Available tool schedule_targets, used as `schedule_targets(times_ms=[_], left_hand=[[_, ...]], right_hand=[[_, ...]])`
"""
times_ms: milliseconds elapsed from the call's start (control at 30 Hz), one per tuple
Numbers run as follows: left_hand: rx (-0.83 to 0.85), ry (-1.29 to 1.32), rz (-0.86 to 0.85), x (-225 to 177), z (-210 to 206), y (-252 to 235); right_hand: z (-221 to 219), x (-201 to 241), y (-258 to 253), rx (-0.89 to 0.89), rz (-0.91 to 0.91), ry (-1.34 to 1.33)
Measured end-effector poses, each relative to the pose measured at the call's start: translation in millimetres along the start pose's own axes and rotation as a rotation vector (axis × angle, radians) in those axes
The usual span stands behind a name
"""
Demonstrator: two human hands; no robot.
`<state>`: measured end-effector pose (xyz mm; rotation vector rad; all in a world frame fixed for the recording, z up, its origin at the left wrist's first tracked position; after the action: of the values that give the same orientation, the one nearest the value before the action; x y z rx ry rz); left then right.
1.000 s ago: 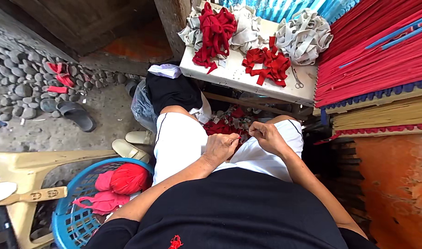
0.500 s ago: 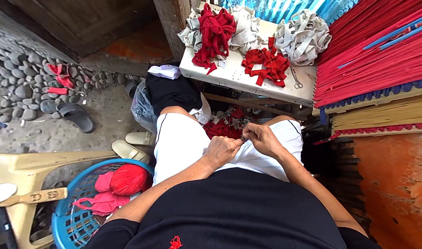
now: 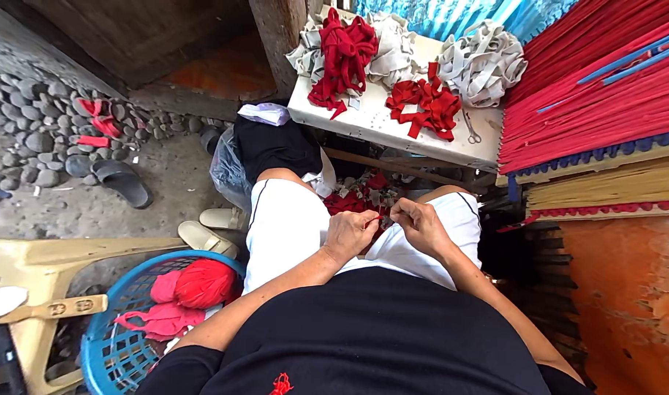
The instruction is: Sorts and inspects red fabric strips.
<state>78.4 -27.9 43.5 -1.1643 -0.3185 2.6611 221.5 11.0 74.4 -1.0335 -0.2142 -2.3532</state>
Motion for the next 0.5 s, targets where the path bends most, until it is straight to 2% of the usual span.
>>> schedule_targets(times_ms=[67,167,200,300,367,433,500], left_hand=[[-0.009,-0.01,0.014,0.1,1.2,-0.3],[-0.026,-0.029,0.021,1.7,3.6,-0.4],[-0.035,-0.033,0.015,1.8,4.6,-0.6],[-0.05,-0.045,-0.035,-1.3,6.7,0.0],[-0.09,-0.055,-0.099,-5.5,7.1,0.9],[-0.112,-0.056,-0.145,-8.7,6.8,1.4],[-0.114,-0.059,-0.181,-11.3,6.3,2.1]], right_hand=[[-9.9,4.4,4.3,0.043,0.03,-0.001],[-26.4,8.0,12.9,0.221,0.097,0.088],[-25.3,12.1,14.8,0.207,0.147,0.122],[-1.1,24.4,12.5,-0.063,0.255,0.184],[15.9,23.5,8.9,-0.25,0.23,0.174],[19.5,15.2,5.4,-0.314,0.154,0.093],[11.0,6.3,2.6,-0.281,0.084,-0.031]])
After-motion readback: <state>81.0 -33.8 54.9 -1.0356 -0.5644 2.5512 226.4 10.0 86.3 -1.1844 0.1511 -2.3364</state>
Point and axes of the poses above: each hand's wrist, its own y-axis away from the middle knuckle, its own z-axis out of the back of the hand, x = y × z, the point moved 8 cm from there along -y, towards the middle knuckle
